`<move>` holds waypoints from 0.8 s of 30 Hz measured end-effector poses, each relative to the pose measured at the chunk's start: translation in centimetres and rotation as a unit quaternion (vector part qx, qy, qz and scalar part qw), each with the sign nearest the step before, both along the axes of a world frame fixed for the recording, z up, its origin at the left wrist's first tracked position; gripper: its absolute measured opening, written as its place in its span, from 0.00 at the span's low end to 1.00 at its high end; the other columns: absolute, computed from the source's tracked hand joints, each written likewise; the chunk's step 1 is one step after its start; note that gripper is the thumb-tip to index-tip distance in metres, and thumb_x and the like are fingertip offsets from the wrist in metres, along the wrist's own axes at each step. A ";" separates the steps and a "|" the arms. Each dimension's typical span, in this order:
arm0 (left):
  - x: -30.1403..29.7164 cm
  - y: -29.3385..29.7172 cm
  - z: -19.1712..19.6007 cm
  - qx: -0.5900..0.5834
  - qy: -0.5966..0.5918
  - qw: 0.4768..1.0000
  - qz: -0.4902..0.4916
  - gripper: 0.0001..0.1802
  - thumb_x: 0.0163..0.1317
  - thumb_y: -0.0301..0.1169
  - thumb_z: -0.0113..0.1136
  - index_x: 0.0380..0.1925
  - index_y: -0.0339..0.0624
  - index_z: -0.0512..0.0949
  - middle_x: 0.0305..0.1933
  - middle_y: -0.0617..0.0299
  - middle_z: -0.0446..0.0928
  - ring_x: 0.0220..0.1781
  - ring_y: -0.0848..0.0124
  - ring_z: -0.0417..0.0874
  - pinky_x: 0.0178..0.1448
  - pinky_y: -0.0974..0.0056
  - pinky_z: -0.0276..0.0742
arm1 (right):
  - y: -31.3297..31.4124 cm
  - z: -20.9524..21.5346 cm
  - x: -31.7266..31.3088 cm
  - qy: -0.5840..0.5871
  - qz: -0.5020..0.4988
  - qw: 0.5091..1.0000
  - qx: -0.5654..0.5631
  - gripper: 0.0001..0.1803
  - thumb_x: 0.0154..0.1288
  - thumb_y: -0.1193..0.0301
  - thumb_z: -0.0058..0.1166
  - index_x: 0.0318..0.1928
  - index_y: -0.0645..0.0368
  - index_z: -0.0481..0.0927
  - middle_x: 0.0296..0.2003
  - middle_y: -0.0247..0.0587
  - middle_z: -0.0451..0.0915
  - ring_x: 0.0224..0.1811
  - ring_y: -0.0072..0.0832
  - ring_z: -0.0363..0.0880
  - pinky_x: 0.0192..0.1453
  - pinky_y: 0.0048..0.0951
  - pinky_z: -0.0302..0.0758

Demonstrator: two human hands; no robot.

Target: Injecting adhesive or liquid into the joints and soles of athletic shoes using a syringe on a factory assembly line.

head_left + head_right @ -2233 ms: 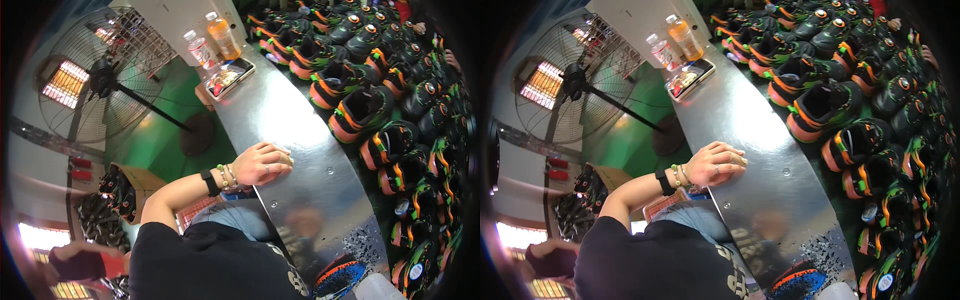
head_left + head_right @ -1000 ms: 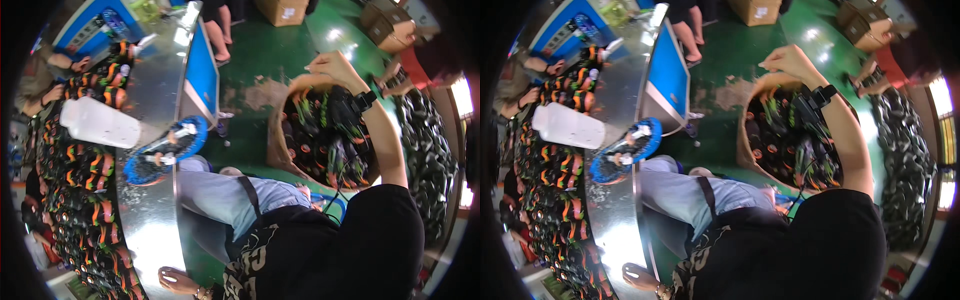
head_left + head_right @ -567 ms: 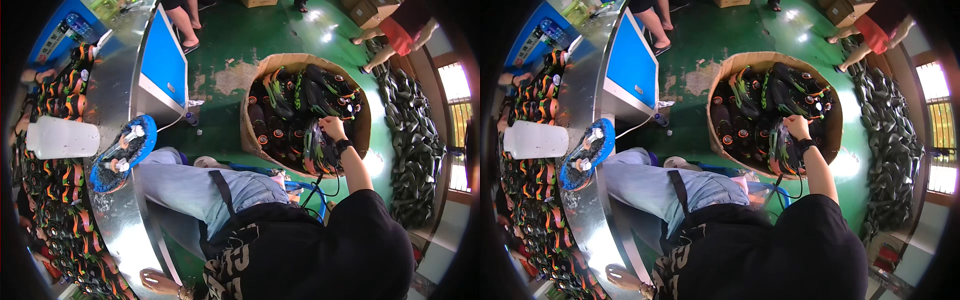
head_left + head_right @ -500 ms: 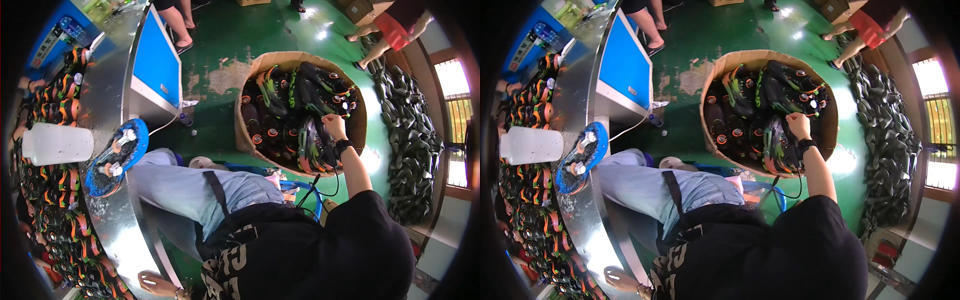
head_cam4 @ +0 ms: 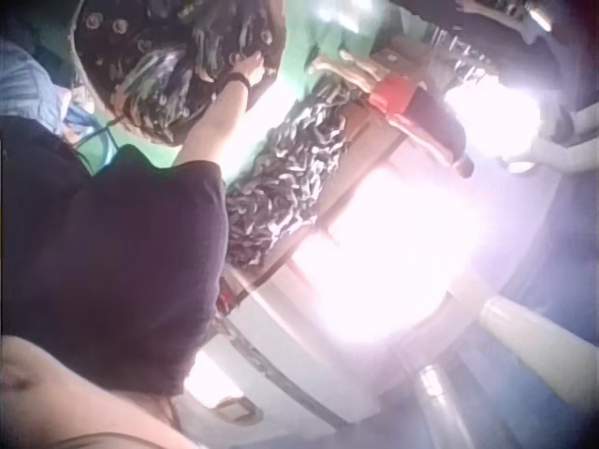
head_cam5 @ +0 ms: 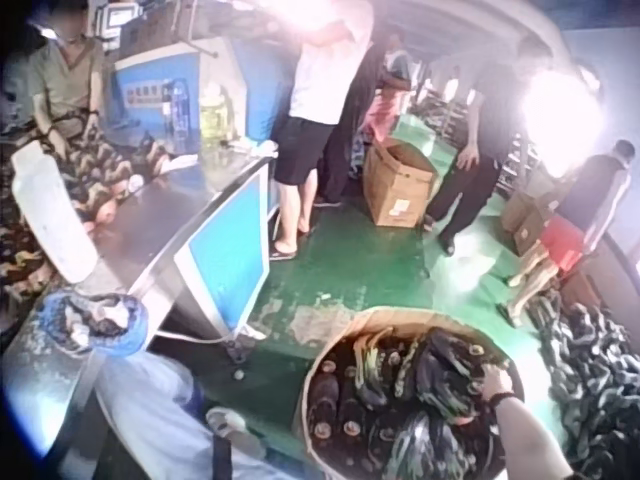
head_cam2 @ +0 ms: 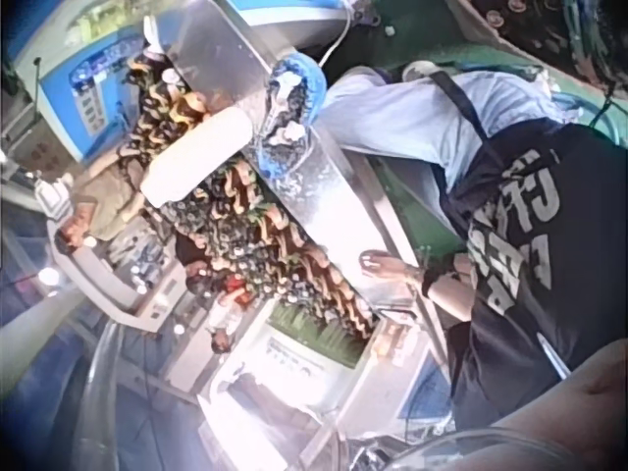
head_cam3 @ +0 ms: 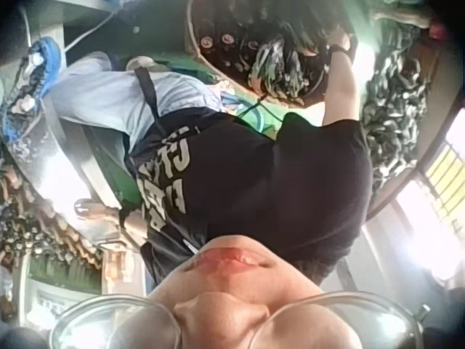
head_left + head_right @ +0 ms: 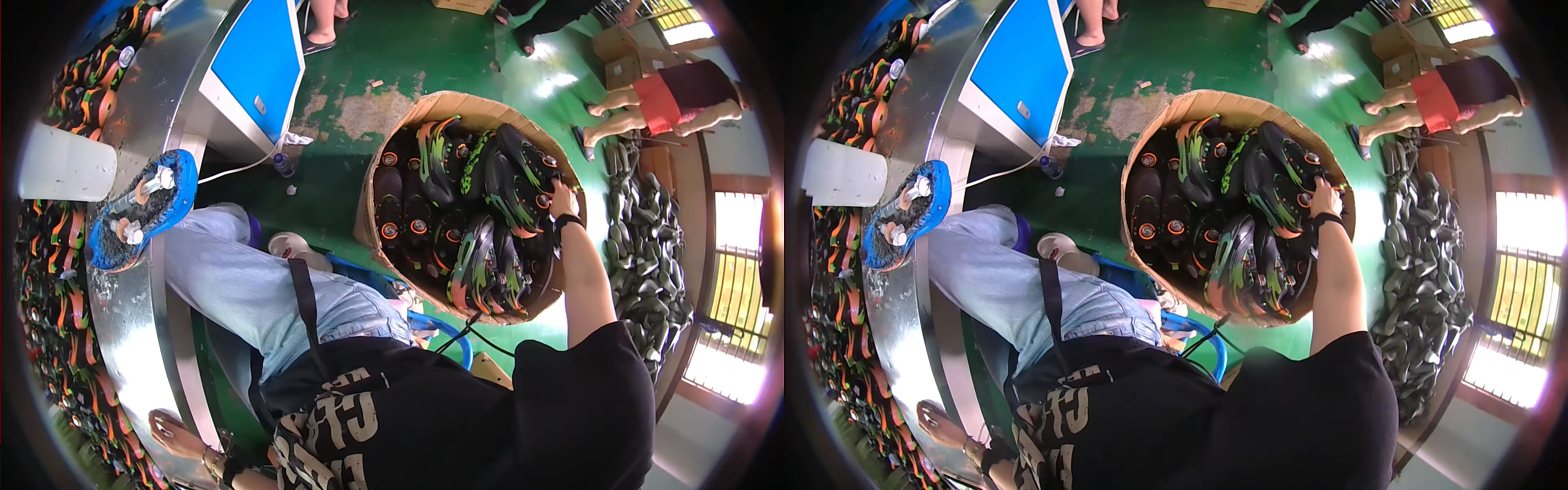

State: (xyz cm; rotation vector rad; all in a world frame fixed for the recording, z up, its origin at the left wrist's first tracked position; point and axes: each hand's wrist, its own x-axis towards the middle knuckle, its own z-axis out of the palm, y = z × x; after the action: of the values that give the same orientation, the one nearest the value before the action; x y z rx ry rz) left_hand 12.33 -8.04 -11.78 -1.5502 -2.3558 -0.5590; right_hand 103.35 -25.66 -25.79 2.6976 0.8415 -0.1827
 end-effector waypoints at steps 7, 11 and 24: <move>0.0 -1.1 0.6 -0.014 0.022 0.999 0.023 0.16 0.67 0.35 0.47 0.50 0.46 0.79 0.54 0.57 0.77 0.55 0.58 0.78 0.58 0.57 0.71 | -0.5 0.1 -0.9 0.028 0.134 0.983 -0.122 0.46 0.39 0.74 0.65 0.64 0.52 0.62 0.62 0.36 0.63 0.66 0.51 0.55 0.65 0.49 0.61; -0.6 -0.7 0.1 0.008 0.001 0.999 0.031 0.15 0.64 0.32 0.51 0.49 0.46 0.80 0.53 0.59 0.78 0.53 0.60 0.79 0.57 0.59 0.72 | -1.8 0.0 -2.7 -0.028 0.147 0.988 -0.023 0.43 0.40 0.75 0.69 0.62 0.49 0.67 0.60 0.31 0.67 0.62 0.46 0.61 0.67 0.45 0.60; -0.3 -0.8 -0.2 0.005 0.010 1.000 0.023 0.17 0.63 0.30 0.49 0.50 0.51 0.79 0.54 0.62 0.77 0.55 0.61 0.78 0.57 0.57 0.72 | 2.5 6.6 -7.5 -0.131 0.257 0.958 0.001 0.21 0.46 0.74 0.60 0.45 0.51 0.81 0.44 0.28 0.78 0.53 0.36 0.68 0.57 0.37 0.63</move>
State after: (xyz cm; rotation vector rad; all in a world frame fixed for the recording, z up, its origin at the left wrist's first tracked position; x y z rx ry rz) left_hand 12.01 -8.87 -12.01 -1.4856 -2.3639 -0.5427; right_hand 95.84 -23.17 -19.23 2.3298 1.4039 0.2838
